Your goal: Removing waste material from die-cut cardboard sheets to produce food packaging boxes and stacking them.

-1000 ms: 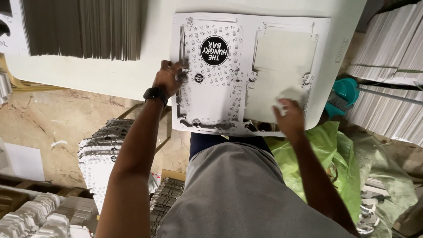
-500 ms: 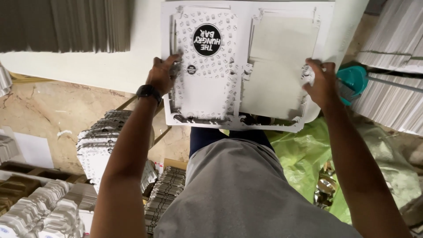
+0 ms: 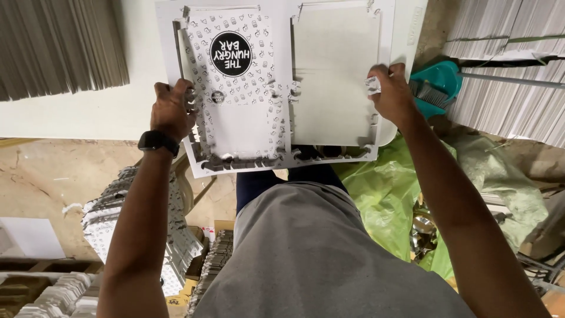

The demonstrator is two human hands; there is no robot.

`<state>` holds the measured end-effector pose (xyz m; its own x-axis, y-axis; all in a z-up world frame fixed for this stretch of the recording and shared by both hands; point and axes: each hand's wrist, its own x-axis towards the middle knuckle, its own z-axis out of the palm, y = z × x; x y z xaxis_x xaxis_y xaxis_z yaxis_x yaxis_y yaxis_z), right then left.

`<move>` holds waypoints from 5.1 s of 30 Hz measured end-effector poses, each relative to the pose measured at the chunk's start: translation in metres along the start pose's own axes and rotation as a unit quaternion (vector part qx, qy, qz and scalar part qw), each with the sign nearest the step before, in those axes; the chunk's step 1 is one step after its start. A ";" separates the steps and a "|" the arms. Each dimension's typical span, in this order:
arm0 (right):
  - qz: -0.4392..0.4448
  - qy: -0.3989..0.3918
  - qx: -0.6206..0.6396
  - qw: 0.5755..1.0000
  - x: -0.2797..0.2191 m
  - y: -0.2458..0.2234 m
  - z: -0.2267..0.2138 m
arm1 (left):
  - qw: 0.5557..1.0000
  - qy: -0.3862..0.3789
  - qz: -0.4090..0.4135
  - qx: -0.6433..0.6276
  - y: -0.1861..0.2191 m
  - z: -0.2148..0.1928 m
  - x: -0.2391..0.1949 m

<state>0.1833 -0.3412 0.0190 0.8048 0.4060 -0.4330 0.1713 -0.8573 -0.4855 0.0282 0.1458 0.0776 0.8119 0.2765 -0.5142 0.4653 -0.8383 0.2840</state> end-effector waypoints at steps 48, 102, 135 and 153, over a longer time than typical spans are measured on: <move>0.039 -0.033 -0.108 0.993 0.035 0.036 -0.053 | 0.992 -0.111 0.031 0.043 -0.011 0.000 0.090; 0.040 -0.025 -0.103 0.994 0.038 0.025 -0.044 | 0.958 -0.057 0.151 -0.236 0.094 -0.125 0.001; 0.072 -0.062 -0.084 0.992 -0.019 -0.070 -0.172 | 0.990 -0.073 0.030 -0.116 0.077 -0.097 -0.003; -0.078 0.253 -0.360 0.895 -0.034 -0.217 -0.241 | 0.845 0.404 0.076 0.343 0.022 -0.373 -0.159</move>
